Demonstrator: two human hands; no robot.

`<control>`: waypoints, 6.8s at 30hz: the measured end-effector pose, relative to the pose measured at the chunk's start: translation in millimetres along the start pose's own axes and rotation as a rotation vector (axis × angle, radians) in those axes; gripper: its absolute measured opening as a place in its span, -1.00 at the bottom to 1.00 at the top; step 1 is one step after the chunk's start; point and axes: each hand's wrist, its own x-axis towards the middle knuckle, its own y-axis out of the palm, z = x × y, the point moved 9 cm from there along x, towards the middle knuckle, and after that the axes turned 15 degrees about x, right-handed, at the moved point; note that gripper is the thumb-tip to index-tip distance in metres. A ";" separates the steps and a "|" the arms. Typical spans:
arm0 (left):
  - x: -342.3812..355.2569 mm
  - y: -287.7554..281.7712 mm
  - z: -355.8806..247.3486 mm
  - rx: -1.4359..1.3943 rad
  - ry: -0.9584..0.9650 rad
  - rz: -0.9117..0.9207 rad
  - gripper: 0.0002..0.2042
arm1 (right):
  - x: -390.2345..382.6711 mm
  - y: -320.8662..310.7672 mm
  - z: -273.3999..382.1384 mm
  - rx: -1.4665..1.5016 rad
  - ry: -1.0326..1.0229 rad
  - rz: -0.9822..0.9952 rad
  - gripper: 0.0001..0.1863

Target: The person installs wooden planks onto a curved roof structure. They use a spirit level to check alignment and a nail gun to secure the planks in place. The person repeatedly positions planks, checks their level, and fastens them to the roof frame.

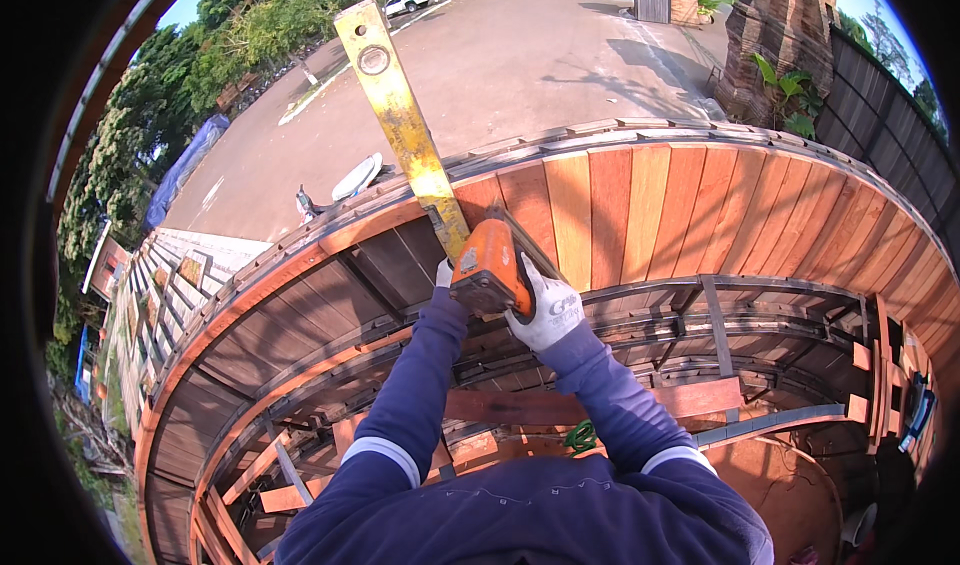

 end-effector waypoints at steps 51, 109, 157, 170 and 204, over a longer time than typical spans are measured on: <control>-65.5 37.3 -106.8 0.422 0.124 -0.106 -0.71 | -22.6 -26.4 5.6 0.089 0.119 -0.025 -0.31; -41.8 20.5 -160.9 0.440 0.432 -0.043 -0.57 | -276.3 -17.5 -45.5 -0.496 0.384 0.779 -0.06; -762.2 -245.4 -287.9 0.391 0.653 -1.266 -0.49 | 90.4 43.5 17.0 -0.082 -0.428 0.414 -0.39; -749.4 -328.3 -263.4 0.339 0.572 -1.120 -0.45 | 6.4 189.0 107.0 0.836 0.192 0.208 -0.70; -896.3 -323.2 -193.3 0.260 0.179 -1.550 -0.57 | -161.1 558.5 64.5 -0.158 -0.169 1.249 -0.47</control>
